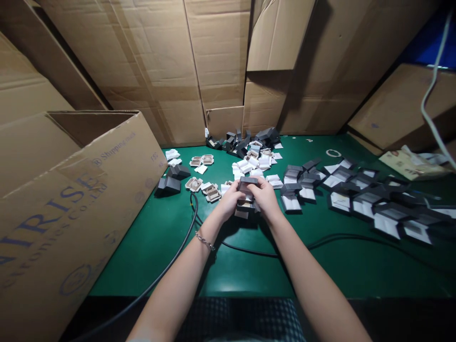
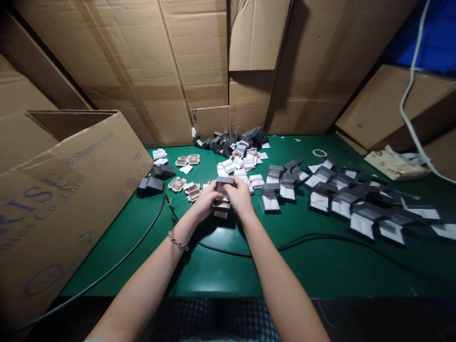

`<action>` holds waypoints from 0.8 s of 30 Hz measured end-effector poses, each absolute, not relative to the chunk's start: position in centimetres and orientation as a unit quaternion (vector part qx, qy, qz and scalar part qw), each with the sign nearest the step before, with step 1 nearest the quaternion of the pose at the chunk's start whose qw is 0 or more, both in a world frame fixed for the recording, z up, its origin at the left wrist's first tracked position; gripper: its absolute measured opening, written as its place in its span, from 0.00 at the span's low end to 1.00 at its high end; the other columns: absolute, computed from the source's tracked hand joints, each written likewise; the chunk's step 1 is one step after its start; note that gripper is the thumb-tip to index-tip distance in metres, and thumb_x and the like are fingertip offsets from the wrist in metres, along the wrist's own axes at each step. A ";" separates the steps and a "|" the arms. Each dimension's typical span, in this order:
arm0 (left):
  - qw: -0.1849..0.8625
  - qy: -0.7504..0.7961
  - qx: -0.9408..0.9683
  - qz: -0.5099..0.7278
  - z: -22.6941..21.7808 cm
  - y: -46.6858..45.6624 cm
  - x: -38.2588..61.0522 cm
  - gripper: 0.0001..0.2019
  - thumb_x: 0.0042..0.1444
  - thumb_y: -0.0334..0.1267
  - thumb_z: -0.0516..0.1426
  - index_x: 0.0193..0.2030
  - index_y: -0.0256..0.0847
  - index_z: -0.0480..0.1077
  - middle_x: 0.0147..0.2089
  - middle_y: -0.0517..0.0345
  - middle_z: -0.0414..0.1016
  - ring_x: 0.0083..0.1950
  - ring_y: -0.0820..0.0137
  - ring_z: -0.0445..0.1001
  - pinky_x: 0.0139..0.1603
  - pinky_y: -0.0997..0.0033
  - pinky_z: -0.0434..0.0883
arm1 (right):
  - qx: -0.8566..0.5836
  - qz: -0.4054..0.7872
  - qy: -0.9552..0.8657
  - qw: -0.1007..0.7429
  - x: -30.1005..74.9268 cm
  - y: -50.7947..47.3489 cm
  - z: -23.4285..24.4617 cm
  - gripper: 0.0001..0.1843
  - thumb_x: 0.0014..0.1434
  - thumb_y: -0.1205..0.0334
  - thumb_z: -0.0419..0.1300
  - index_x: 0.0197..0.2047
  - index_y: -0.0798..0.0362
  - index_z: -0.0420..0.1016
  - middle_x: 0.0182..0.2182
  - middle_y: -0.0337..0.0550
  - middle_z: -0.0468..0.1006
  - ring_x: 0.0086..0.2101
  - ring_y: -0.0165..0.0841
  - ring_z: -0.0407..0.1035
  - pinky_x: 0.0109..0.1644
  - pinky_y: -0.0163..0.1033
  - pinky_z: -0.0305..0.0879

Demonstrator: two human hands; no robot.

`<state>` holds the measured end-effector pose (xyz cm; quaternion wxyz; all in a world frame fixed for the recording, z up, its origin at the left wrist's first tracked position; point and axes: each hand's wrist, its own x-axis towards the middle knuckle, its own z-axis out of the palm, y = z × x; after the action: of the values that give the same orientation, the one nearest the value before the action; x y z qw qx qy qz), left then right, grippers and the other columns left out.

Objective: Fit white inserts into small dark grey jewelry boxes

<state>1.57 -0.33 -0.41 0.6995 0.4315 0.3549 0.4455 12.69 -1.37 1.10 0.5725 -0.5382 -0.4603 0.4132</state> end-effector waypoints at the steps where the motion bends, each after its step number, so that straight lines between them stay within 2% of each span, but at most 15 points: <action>1: 0.701 0.356 0.435 0.439 -0.5 -0.3 1.6 0.22 0.34 0.24 0.53 0.41 0.40 0.69 0.27 0.64 0.66 0.25 0.77 0.61 0.24 0.76 0.57 | -0.543 0.405 -0.459 0.574 12.7 -1.4 1.2 0.14 0.40 0.58 0.56 0.31 0.54 0.74 0.29 0.41 0.78 0.34 0.36 0.70 0.41 0.43 0.67; 7: 0.708 0.358 0.428 0.433 0.1 -0.8 1.7 0.22 0.33 0.23 0.53 0.40 0.39 0.70 0.28 0.63 0.67 0.28 0.75 0.63 0.29 0.76 0.61 | -0.554 0.353 -0.476 0.585 12.7 -1.7 1.3 0.11 0.40 0.60 0.54 0.28 0.53 0.73 0.29 0.41 0.77 0.32 0.36 0.70 0.39 0.41 0.68; 9: 0.713 0.359 0.414 0.437 0.4 -0.8 1.7 0.23 0.33 0.23 0.53 0.41 0.38 0.70 0.29 0.62 0.69 0.30 0.74 0.65 0.31 0.76 0.62 | -0.548 0.368 -0.478 0.580 12.7 -1.6 1.1 0.13 0.41 0.58 0.55 0.31 0.54 0.74 0.31 0.42 0.78 0.33 0.36 0.70 0.41 0.42 0.67; 12: 0.715 0.360 0.383 0.462 0.4 -0.7 1.7 0.24 0.33 0.23 0.53 0.42 0.38 0.70 0.32 0.60 0.73 0.31 0.73 0.68 0.32 0.75 0.64 | -0.524 0.395 -0.486 0.577 12.7 -1.2 0.7 0.19 0.42 0.54 0.58 0.37 0.55 0.76 0.39 0.45 0.78 0.40 0.38 0.71 0.46 0.43 0.66; 15: 0.699 0.366 0.343 0.510 0.3 -0.3 1.6 0.23 0.34 0.23 0.53 0.42 0.38 0.69 0.34 0.60 0.74 0.33 0.72 0.70 0.34 0.74 0.66 | -0.511 0.409 -0.469 0.593 12.9 -0.8 0.2 0.25 0.43 0.51 0.58 0.43 0.55 0.75 0.47 0.48 0.75 0.47 0.40 0.68 0.50 0.44 0.65; 17: 0.690 0.375 0.310 0.536 0.2 0.0 1.4 0.22 0.35 0.23 0.53 0.41 0.38 0.68 0.34 0.59 0.74 0.33 0.71 0.72 0.35 0.73 0.67 | -0.517 0.409 -0.443 0.607 13.1 -0.6 0.1 0.26 0.43 0.50 0.58 0.45 0.54 0.74 0.49 0.49 0.74 0.48 0.40 0.68 0.50 0.45 0.65; 20: 0.682 0.378 0.258 0.570 0.3 0.4 1.0 0.17 0.40 0.26 0.55 0.40 0.39 0.66 0.33 0.60 0.74 0.32 0.71 0.73 0.34 0.72 0.70 | -0.544 0.392 -0.400 0.625 13.6 -0.4 -0.1 0.26 0.45 0.49 0.58 0.45 0.54 0.74 0.47 0.49 0.75 0.46 0.40 0.69 0.47 0.44 0.66; 24: 0.677 0.364 0.213 0.604 0.2 0.9 0.6 0.11 0.48 0.35 0.58 0.38 0.41 0.63 0.30 0.62 0.72 0.29 0.73 0.74 0.33 0.72 0.72 | -0.583 0.376 -0.371 0.617 14.6 -0.2 -0.4 0.23 0.47 0.52 0.55 0.43 0.55 0.73 0.40 0.47 0.77 0.38 0.37 0.71 0.42 0.42 0.66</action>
<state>0.56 0.85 0.22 0.6769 0.2131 0.3635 0.6036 14.62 -0.16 -0.44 0.6168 -0.5834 -0.3713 0.3760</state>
